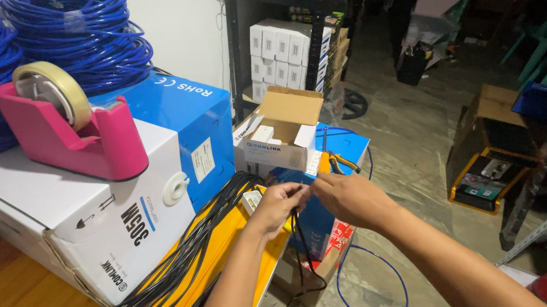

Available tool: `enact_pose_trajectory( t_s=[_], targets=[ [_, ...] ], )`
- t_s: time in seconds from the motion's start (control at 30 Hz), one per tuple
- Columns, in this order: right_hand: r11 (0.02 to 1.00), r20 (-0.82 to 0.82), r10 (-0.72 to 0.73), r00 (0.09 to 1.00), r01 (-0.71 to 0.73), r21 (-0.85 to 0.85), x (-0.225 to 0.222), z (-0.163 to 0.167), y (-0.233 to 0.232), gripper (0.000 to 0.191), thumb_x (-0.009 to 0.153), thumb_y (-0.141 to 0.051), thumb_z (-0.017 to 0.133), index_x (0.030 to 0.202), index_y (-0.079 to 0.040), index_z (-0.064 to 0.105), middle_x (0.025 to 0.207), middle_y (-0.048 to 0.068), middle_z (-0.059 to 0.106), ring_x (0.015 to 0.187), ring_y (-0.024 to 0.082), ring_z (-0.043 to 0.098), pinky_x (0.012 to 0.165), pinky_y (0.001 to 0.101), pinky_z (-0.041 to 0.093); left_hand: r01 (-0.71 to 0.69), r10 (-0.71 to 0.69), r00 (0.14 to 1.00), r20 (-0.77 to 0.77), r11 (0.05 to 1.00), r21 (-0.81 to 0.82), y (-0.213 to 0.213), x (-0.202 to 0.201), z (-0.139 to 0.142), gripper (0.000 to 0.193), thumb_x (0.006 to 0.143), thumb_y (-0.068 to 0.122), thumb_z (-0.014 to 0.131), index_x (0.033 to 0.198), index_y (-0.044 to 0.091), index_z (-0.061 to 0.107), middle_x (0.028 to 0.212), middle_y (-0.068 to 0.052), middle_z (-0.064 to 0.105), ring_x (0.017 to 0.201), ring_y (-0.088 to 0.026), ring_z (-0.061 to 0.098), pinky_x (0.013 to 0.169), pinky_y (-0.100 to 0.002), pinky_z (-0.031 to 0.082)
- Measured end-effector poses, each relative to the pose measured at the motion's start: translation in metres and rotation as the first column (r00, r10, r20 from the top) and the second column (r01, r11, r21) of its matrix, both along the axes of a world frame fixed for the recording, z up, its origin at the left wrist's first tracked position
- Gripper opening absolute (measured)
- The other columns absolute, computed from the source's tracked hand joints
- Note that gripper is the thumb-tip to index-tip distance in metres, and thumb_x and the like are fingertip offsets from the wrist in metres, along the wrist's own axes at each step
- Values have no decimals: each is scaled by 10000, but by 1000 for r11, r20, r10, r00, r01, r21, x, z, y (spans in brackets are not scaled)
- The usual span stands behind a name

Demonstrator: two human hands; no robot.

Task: The person attaches black electrical wires to the terminals of a white power strip on a workbench, using a screwdriver to loosen and tighten the terminal screws, and handles pliers and a blue cable while working on the assembly.

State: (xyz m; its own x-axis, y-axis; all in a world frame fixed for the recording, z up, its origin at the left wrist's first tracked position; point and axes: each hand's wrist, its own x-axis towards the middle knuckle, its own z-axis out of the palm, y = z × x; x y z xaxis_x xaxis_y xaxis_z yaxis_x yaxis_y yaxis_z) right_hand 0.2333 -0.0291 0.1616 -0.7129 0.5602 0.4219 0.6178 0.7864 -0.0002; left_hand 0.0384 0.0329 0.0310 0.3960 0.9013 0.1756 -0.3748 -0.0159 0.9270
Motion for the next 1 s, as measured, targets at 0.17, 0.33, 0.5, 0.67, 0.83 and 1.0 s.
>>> enact_pose_trajectory(
  t_s=[0.17, 0.33, 0.5, 0.67, 0.83, 1.0],
  targets=[
    [926, -306, -226, 925, 106, -363, -2, -22, 10, 108, 907, -155, 657, 912, -48, 652, 766, 119, 695, 707, 313, 696, 618, 421, 537, -63, 70, 994, -85, 994, 89, -5, 3, 5, 227, 901, 159, 780, 1070, 10, 753, 881, 8, 720, 772, -62, 609, 713, -228, 507],
    [634, -455, -490, 743, -54, -771, -1, -26, 16, 184, 982, -196, 649, 988, -22, 589, 744, 117, 653, 659, 253, 577, 560, 422, 441, -126, 136, 986, -98, 987, 103, -8, 1, 12, 233, 900, 140, 784, 1082, -3, 770, 896, -10, 733, 783, -65, 621, 726, -226, 520],
    [997, -102, -70, 992, 72, 16, 3, -17, -2, 119, 951, -165, 630, 953, -60, 573, 819, 142, 655, 718, 364, 655, 571, 463, 492, -96, 98, 994, -48, 994, 58, -3, 1, 7, 204, 897, 126, 775, 1057, 1, 761, 896, -21, 740, 785, -76, 646, 725, -235, 531],
    [973, -262, -183, 948, 137, -184, 5, -34, 5, 135, 891, -195, 633, 889, -60, 619, 722, 127, 631, 651, 366, 647, 552, 453, 491, -87, 91, 995, -47, 993, 75, -3, 1, 7, 189, 852, 93, 811, 1010, 9, 749, 917, -25, 757, 820, -85, 681, 759, -243, 560],
    [550, -493, -478, 727, -190, -813, 16, -63, 34, 175, 948, -199, 620, 820, -80, 631, 621, -60, 496, 500, 102, 474, 455, 298, 376, -117, 141, 977, -159, 982, 151, -12, 2, 20, 204, 852, 103, 826, 1019, -4, 776, 926, -36, 765, 839, -77, 677, 763, -238, 553],
    [65, -294, -736, 610, -368, -927, 28, -52, 42, 128, 933, -227, 614, 880, -128, 676, 585, -83, 394, 443, 43, 310, 393, 246, 221, -118, 134, 983, -128, 985, 123, -21, 5, 29, 281, 909, 180, 765, 1122, -3, 779, 953, -24, 776, 841, -58, 658, 783, -217, 538]
  ],
)
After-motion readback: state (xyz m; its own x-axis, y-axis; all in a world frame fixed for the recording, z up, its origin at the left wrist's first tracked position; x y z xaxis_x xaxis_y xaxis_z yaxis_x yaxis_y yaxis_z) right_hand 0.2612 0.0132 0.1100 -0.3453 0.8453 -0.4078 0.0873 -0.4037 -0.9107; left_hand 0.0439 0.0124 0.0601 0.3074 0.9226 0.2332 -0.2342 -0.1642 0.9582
